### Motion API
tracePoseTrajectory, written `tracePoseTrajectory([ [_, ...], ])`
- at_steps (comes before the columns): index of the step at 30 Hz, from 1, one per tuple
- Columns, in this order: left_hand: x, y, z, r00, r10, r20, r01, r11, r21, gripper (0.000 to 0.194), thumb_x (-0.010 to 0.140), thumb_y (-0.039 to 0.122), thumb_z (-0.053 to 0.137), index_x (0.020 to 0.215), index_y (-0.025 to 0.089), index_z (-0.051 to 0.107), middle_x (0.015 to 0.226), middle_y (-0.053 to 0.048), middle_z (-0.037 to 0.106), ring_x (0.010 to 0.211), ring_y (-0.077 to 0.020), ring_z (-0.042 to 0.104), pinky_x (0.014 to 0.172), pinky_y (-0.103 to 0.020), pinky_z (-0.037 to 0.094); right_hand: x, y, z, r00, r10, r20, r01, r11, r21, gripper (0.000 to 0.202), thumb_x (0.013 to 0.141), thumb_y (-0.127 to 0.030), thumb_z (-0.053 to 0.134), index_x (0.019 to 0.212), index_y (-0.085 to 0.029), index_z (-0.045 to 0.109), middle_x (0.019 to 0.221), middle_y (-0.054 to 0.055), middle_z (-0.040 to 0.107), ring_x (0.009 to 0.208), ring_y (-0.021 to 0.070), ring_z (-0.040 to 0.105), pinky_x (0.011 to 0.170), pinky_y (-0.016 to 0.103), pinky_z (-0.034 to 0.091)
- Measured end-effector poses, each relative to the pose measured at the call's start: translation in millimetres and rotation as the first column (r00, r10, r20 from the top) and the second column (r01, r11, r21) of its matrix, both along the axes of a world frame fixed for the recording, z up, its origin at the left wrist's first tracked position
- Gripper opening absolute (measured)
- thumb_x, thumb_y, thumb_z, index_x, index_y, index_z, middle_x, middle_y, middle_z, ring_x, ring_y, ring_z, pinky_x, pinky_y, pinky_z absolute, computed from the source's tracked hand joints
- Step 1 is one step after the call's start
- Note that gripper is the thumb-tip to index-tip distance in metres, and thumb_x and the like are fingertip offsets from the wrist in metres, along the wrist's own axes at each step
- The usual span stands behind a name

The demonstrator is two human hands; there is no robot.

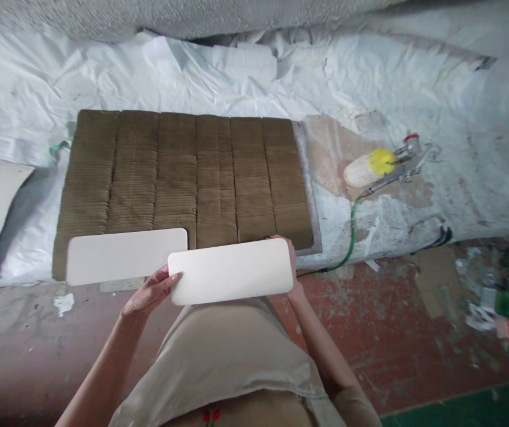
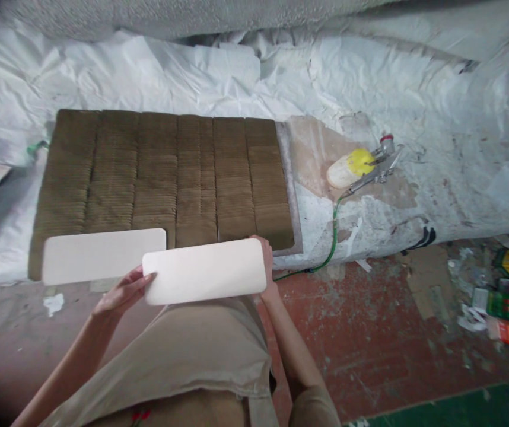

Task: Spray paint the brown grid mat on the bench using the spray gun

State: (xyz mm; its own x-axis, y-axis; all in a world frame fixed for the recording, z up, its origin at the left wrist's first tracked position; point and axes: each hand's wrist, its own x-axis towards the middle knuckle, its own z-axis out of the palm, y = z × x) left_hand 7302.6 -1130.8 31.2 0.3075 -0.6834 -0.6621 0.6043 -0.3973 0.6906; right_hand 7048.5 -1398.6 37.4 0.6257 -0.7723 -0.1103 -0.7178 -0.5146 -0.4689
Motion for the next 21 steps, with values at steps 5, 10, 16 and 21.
tracePoseTrajectory([
  [5,-9.4,-25.7,-2.5,0.999,0.019,0.036,-0.017,0.999,-0.045,0.051,0.07,0.036,0.078,0.116,0.018,0.064,0.108,-0.011,0.069,0.083,-0.0238,0.066,0.068,-0.028,0.055,-28.7,-20.2,10.7,0.862,-0.4,0.312,0.242,0.865,0.439,0.052,0.092,-0.052,0.026,0.101,-0.015,0.062,0.084,0.009,0.068,0.074,0.0206,0.061,0.062,0.031,0.048],
  [10,-26.0,-71.6,2.2,0.988,-0.092,0.12,0.1,0.993,-0.069,0.047,0.071,0.041,0.076,0.111,0.017,0.065,0.106,-0.009,0.07,0.088,-0.0224,0.065,0.075,-0.028,0.053,-60.8,-27.6,2.8,0.675,-0.651,0.347,0.318,0.681,0.66,0.049,0.081,-0.063,0.047,0.093,-0.019,0.063,0.08,0.004,0.066,0.071,0.0188,0.06,0.064,0.03,0.048],
  [16,-45.9,-127.9,3.5,0.866,-0.25,0.433,0.238,0.968,0.082,0.049,0.069,0.052,0.07,0.098,0.014,0.061,0.086,-0.009,0.071,0.076,-0.0241,0.065,0.061,-0.029,0.049,-85.3,-50.2,-18.4,0.647,-0.665,0.373,0.517,0.742,0.427,0.047,0.072,-0.057,0.06,0.096,-0.017,0.058,0.08,0.002,0.063,0.071,0.0172,0.055,0.067,0.03,0.045],
  [21,-56.3,-136.0,-4.8,0.533,-0.42,0.735,0.135,0.899,0.416,0.036,0.073,0.043,0.066,0.095,0.017,0.053,0.082,-0.007,0.069,0.074,-0.0224,0.065,0.058,-0.026,0.042,-87.0,-71.1,-21.3,0.74,-0.586,0.33,0.522,0.81,0.267,0.046,0.073,-0.06,0.056,0.089,-0.018,0.059,0.076,0.003,0.063,0.069,0.0179,0.055,0.069,0.031,0.043],
])
